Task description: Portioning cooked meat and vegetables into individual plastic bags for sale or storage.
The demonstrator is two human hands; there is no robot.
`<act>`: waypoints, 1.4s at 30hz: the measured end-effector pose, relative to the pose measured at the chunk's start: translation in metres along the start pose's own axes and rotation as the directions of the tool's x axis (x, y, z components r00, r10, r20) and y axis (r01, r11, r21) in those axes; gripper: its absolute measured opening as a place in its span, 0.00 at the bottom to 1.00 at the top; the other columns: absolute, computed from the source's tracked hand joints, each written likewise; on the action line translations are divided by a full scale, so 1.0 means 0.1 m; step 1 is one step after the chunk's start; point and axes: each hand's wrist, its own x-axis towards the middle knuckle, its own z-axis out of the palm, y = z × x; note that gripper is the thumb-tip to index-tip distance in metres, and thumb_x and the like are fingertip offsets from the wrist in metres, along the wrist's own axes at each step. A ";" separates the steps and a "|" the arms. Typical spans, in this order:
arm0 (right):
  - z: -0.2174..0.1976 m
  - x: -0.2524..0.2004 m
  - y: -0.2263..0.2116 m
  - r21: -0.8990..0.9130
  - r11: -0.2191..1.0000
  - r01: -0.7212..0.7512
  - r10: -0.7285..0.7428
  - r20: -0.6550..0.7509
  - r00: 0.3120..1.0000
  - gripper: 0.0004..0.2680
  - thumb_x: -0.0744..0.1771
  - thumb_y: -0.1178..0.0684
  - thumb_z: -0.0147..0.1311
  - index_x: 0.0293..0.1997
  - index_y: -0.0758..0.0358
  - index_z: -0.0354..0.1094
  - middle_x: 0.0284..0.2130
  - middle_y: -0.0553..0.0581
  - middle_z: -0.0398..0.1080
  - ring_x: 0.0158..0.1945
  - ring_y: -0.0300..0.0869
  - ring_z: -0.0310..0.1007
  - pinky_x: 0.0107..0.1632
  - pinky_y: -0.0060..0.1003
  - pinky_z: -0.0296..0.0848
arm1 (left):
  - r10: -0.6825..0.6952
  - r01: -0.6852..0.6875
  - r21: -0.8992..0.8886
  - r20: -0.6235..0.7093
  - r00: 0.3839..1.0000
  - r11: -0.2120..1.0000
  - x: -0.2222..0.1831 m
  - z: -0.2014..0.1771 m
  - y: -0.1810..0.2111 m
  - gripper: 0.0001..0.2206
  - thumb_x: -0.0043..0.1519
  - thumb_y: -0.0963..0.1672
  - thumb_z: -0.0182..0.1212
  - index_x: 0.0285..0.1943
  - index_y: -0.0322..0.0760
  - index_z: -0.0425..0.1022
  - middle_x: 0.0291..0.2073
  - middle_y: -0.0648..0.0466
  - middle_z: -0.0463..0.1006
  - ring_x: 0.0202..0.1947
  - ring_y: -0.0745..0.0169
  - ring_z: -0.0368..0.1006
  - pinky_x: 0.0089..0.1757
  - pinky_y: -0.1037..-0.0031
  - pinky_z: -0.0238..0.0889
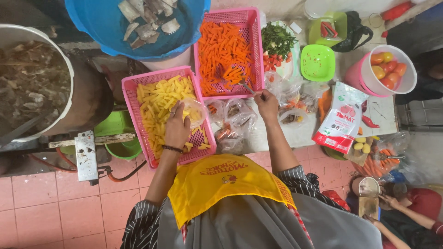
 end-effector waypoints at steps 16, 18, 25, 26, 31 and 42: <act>-0.25 -0.22 -0.09 0.248 0.967 0.054 -0.081 0.097 0.992 0.03 0.65 0.52 0.60 0.39 0.51 0.78 0.21 0.50 0.69 0.28 0.37 0.68 0.36 0.32 0.67 | 0.012 -0.013 -0.010 -0.056 0.998 1.000 0.07 -0.01 0.28 0.30 0.52 0.35 0.56 0.69 0.28 0.68 0.67 0.40 0.67 0.61 0.37 0.70 0.56 0.58 0.69; -0.37 -0.34 -0.27 0.367 0.926 0.086 -0.161 0.181 0.970 0.03 0.65 0.56 0.59 0.39 0.57 0.78 0.20 0.50 0.67 0.27 0.35 0.64 0.34 0.29 0.65 | 0.022 -0.022 0.002 -0.058 0.998 1.000 0.06 -0.01 0.29 0.31 0.52 0.36 0.57 0.70 0.28 0.67 0.67 0.38 0.66 0.61 0.36 0.69 0.55 0.56 0.69; -0.62 -1.10 -1.16 0.105 0.902 0.420 -0.426 0.383 0.820 0.08 0.65 0.56 0.59 0.47 0.51 0.76 0.30 0.60 0.77 0.39 0.56 0.79 0.44 0.48 0.74 | -0.066 0.067 -0.029 0.018 0.998 0.997 0.06 0.02 0.43 0.34 0.52 0.38 0.58 0.73 0.29 0.62 0.70 0.36 0.62 0.60 0.30 0.69 0.57 0.51 0.67; -0.56 -1.24 -1.26 -0.143 0.827 0.543 -0.455 0.395 0.798 0.09 0.66 0.54 0.57 0.50 0.46 0.74 0.37 0.56 0.74 0.40 0.55 0.79 0.44 0.50 0.76 | -0.074 0.074 0.000 0.019 0.997 0.997 0.07 0.03 0.44 0.34 0.52 0.38 0.58 0.74 0.29 0.62 0.70 0.36 0.62 0.60 0.31 0.69 0.57 0.52 0.68; -0.80 -1.21 -1.35 -0.343 0.701 0.626 -0.493 0.401 0.772 0.10 0.69 0.54 0.49 0.54 0.40 0.70 0.40 0.53 0.68 0.44 0.54 0.78 0.45 0.52 0.78 | -0.092 0.085 0.115 0.052 0.994 0.990 0.08 0.04 0.38 0.35 0.53 0.39 0.56 0.75 0.31 0.60 0.70 0.38 0.62 0.56 0.31 0.72 0.56 0.51 0.68; -1.73 0.86 0.35 -0.515 0.852 -0.097 -0.022 -0.221 0.975 0.06 0.68 0.48 0.52 0.42 0.37 0.76 0.32 0.61 0.78 0.43 0.62 0.79 0.45 0.54 0.76 | -0.036 0.040 0.054 -0.079 0.996 0.998 -0.13 -0.17 0.32 0.37 0.48 0.37 0.58 0.74 0.30 0.66 0.65 0.34 0.70 0.59 0.35 0.70 0.55 0.56 0.66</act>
